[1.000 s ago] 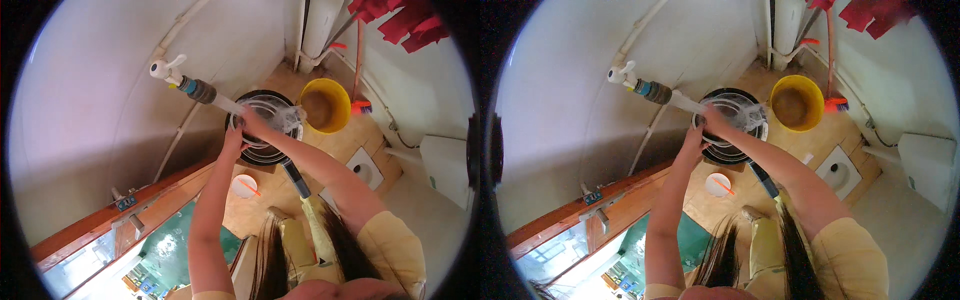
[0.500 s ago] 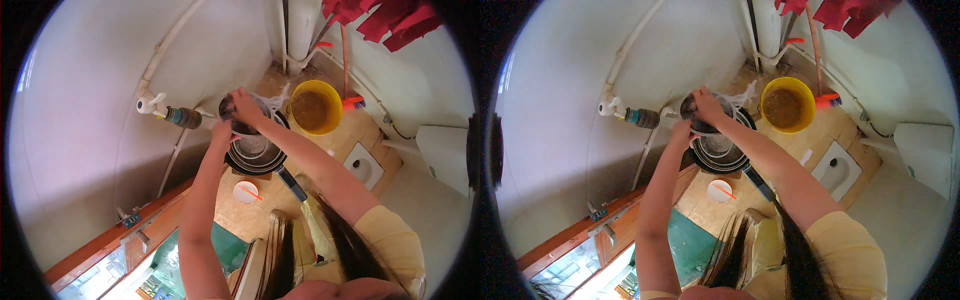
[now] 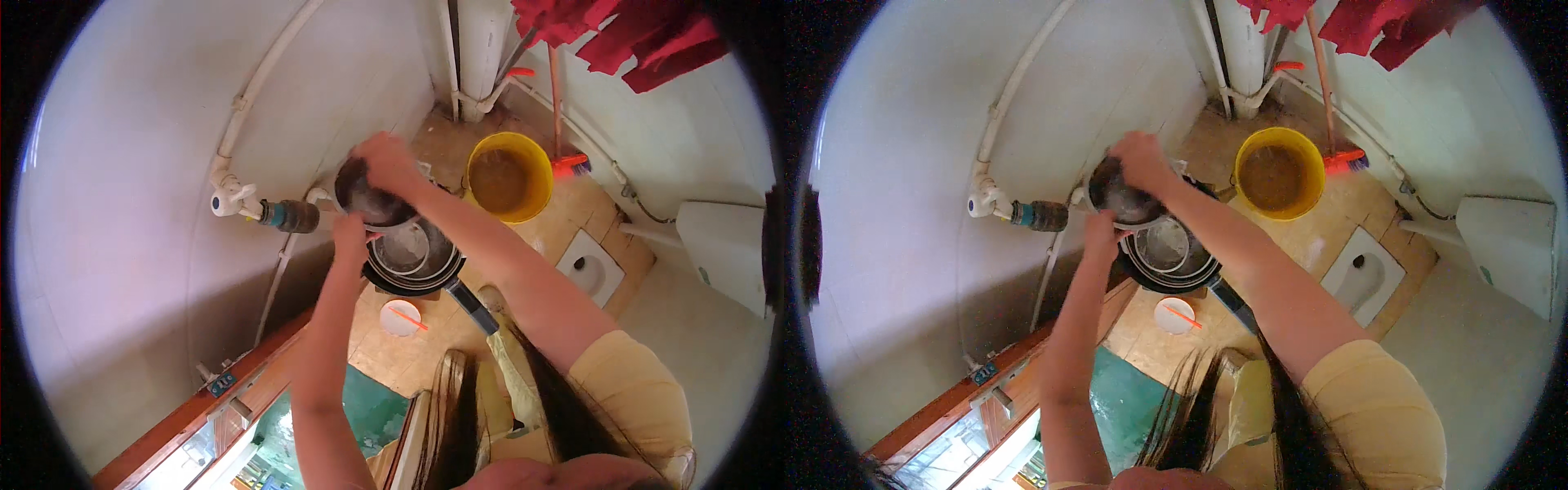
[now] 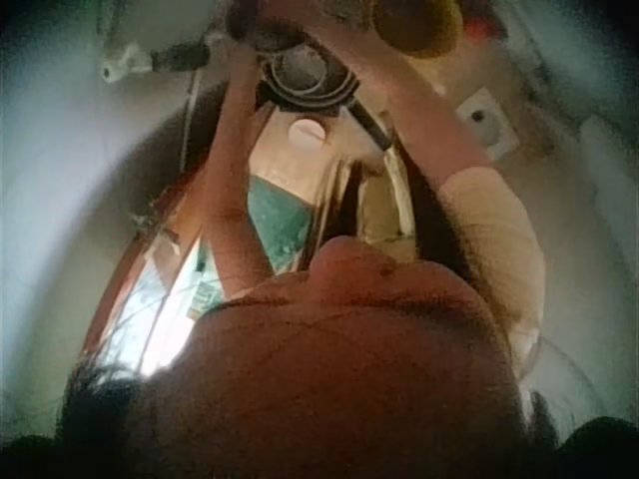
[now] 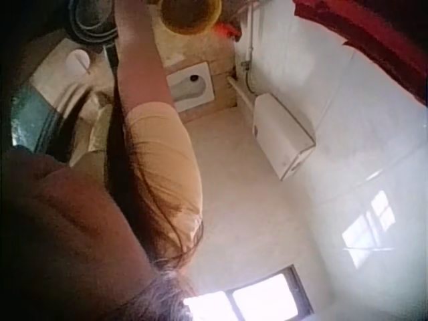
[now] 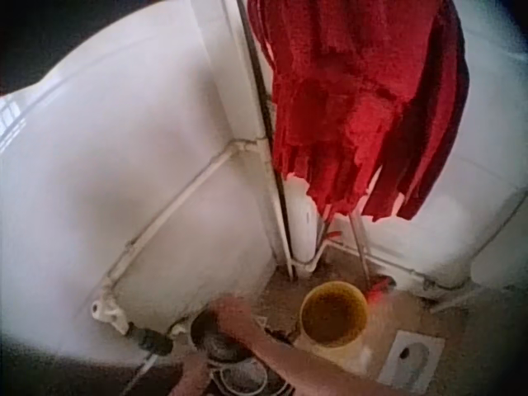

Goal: The person washes a metal bowl, a pot lid, a steamer insert, a frying pan, and chopsticks using a sponge and running water. The person scrubs each item and rinses them before placing them on a nearby counter.

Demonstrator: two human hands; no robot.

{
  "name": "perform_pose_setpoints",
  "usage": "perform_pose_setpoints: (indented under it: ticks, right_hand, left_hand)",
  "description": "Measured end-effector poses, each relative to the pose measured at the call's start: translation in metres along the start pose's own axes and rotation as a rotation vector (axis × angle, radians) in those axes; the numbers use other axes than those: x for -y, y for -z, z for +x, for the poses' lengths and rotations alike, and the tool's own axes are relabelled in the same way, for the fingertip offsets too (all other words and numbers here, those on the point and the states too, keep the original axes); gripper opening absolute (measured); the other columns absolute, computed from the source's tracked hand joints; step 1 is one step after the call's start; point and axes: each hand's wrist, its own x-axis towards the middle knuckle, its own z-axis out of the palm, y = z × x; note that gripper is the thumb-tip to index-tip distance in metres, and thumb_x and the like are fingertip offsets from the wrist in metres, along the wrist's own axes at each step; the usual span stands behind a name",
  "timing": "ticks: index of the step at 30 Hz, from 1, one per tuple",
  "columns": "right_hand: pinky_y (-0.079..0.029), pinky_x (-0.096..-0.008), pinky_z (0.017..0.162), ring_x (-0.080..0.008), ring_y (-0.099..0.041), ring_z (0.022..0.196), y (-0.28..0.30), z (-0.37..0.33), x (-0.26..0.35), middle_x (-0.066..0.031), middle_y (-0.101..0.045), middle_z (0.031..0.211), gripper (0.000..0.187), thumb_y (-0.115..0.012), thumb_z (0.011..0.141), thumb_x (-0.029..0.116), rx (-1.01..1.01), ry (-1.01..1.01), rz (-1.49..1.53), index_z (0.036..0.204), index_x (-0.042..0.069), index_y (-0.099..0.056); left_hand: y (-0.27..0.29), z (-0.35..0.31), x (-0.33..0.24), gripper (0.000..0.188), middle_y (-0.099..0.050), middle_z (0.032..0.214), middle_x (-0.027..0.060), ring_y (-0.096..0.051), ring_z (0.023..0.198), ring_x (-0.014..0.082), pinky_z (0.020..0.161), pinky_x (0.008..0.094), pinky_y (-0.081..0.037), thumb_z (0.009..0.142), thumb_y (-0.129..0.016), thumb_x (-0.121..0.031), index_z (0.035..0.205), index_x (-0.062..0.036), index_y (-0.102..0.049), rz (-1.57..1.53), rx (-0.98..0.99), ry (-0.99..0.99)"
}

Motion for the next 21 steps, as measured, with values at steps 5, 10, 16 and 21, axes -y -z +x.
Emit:
perform_pose_setpoints:
  ticks: [5,10,16,21]
  right_hand:
    - [-0.043,-0.0378,0.067,-0.0286,-0.053,0.08,-0.026,-0.034,0.007,-0.0138,-0.057,0.083,0.03,-0.06,0.064,0.016,0.143,-0.689,0.537,0.09,0.002,-0.059]
    - [-0.044,-0.0374,0.067,-0.0309,-0.056,0.075,-0.068,-0.047,0.011,-0.0169,-0.059,0.082,0.031,-0.062,0.065,0.015,0.084,-0.806,0.905,0.09,-0.002,-0.058]
    - [-0.044,-0.0379,0.063,-0.0316,-0.058,0.076,-0.037,-0.03,0.011,-0.0187,-0.059,0.08,0.027,-0.061,0.068,0.013,-0.093,-0.873,0.755,0.089,-0.004,-0.057]
    - [-0.044,-0.0395,0.063,-0.0329,-0.057,0.074,-0.105,-0.075,0.023,-0.0196,-0.057,0.078,0.027,-0.058,0.072,0.013,-0.153,-0.67,0.844,0.097,0.004,-0.058]
  left_hand:
    - [-0.028,-0.006,-0.002,0.068,-0.025,0.129,0.0223,-0.032,0.117,0.0325,0.089,0.037,-0.04,0.07,-0.037,0.009,0.132,-0.0023,-0.013,0.202,-0.528,-0.629]
    - [-0.044,-0.004,-0.004,0.069,-0.028,0.129,0.02,-0.036,0.114,0.0312,0.088,0.0373,-0.038,0.07,-0.043,0.008,0.132,-0.0073,-0.016,-0.205,-0.476,-0.43]
    - [-0.026,-0.019,-0.001,0.057,-0.043,0.118,0.015,-0.049,0.096,0.0231,0.064,0.0324,-0.046,0.073,-0.053,0.002,0.125,-0.0028,-0.029,-0.393,-0.362,-0.179]
    - [-0.045,0.014,0.031,0.042,-0.051,0.104,0.0126,-0.055,0.081,0.0214,0.058,0.0294,-0.047,0.073,-0.053,-0.003,0.112,-0.0005,-0.04,-0.399,-0.376,-0.253]
